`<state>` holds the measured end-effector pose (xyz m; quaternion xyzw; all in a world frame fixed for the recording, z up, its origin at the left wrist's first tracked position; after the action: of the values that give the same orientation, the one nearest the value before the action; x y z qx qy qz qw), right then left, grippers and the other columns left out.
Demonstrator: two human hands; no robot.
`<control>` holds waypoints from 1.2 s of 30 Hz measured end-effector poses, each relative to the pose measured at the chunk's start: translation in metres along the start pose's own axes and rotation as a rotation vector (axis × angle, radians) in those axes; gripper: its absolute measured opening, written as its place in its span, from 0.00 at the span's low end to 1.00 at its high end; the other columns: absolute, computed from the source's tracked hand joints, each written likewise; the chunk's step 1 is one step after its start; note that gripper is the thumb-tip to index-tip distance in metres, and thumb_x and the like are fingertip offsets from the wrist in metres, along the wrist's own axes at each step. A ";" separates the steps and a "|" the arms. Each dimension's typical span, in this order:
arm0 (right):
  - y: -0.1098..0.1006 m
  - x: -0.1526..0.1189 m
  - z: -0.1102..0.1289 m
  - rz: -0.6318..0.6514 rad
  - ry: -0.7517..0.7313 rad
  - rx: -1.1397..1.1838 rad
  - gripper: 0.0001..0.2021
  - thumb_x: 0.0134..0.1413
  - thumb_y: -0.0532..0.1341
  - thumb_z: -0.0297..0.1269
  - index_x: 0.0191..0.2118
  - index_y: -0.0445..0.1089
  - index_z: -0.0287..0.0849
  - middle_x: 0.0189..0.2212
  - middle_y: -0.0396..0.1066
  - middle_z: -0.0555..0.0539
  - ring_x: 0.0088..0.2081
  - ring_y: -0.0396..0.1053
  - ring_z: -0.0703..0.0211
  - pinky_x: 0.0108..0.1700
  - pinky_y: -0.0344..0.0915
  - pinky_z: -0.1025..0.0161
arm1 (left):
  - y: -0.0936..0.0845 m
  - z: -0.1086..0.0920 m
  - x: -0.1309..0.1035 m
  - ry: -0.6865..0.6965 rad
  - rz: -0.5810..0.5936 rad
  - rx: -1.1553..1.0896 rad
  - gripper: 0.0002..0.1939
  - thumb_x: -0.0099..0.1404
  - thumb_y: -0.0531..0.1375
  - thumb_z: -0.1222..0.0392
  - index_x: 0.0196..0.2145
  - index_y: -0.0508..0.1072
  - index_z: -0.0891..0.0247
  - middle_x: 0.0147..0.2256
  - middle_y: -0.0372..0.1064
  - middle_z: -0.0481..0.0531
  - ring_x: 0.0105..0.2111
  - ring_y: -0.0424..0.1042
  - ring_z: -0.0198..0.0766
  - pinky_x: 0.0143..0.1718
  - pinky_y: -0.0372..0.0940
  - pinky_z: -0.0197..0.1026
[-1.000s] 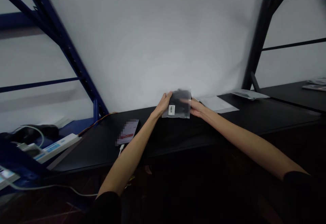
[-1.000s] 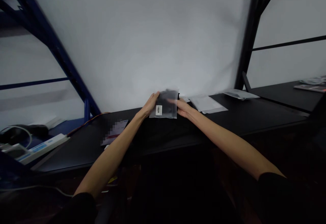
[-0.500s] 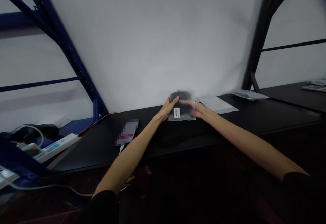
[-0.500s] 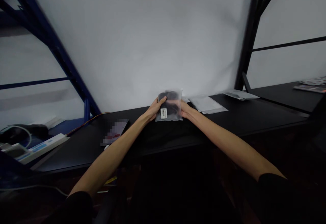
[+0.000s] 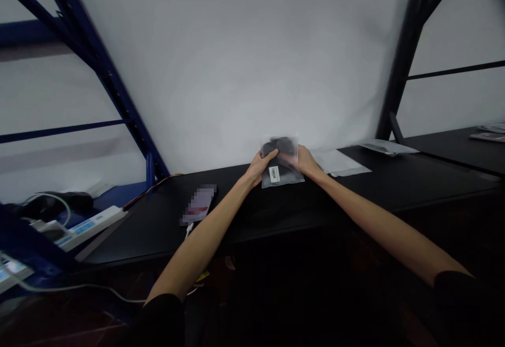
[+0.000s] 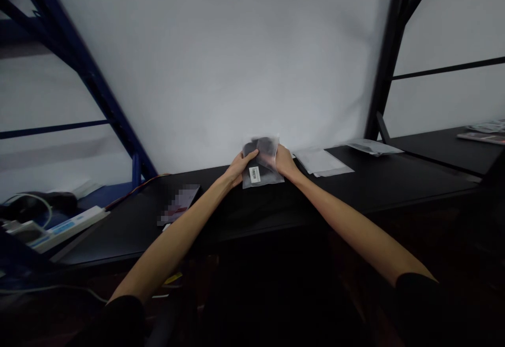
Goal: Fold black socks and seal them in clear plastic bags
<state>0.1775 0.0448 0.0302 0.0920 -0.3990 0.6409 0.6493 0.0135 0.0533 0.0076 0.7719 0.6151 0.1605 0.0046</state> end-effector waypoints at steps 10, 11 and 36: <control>0.001 0.007 -0.012 0.026 0.140 0.297 0.20 0.49 0.70 0.45 0.48 0.76 0.42 0.43 0.80 0.42 0.44 0.76 0.47 0.46 0.71 0.55 | -0.011 -0.005 0.003 0.023 -0.176 0.017 0.26 0.53 0.76 0.51 0.45 0.75 0.65 0.41 0.79 0.59 0.36 0.79 0.44 0.45 0.75 0.49; -0.001 0.008 -0.015 0.003 0.178 0.359 0.20 0.50 0.69 0.45 0.48 0.76 0.42 0.42 0.79 0.43 0.42 0.75 0.50 0.44 0.71 0.56 | -0.013 -0.006 0.003 0.024 -0.200 0.002 0.26 0.53 0.76 0.51 0.45 0.75 0.65 0.40 0.79 0.59 0.37 0.80 0.44 0.45 0.75 0.49; 0.010 0.002 -0.044 -0.028 0.404 0.494 0.21 0.48 0.73 0.54 0.40 0.73 0.43 0.40 0.79 0.44 0.41 0.75 0.52 0.42 0.70 0.58 | -0.016 -0.005 -0.003 0.091 -0.269 0.244 0.35 0.52 0.76 0.51 0.50 0.62 0.60 0.50 0.72 0.60 0.49 0.75 0.49 0.51 0.71 0.49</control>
<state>0.1858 0.0751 -0.0017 0.1232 -0.0927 0.7147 0.6822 -0.0037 0.0538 0.0080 0.6695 0.7272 0.1174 -0.0954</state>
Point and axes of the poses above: each hand's wrist, its own x-axis towards the middle knuckle, its own y-axis out of the palm, z = x × y, the point moved 5 cm from there along x, towards the middle knuckle
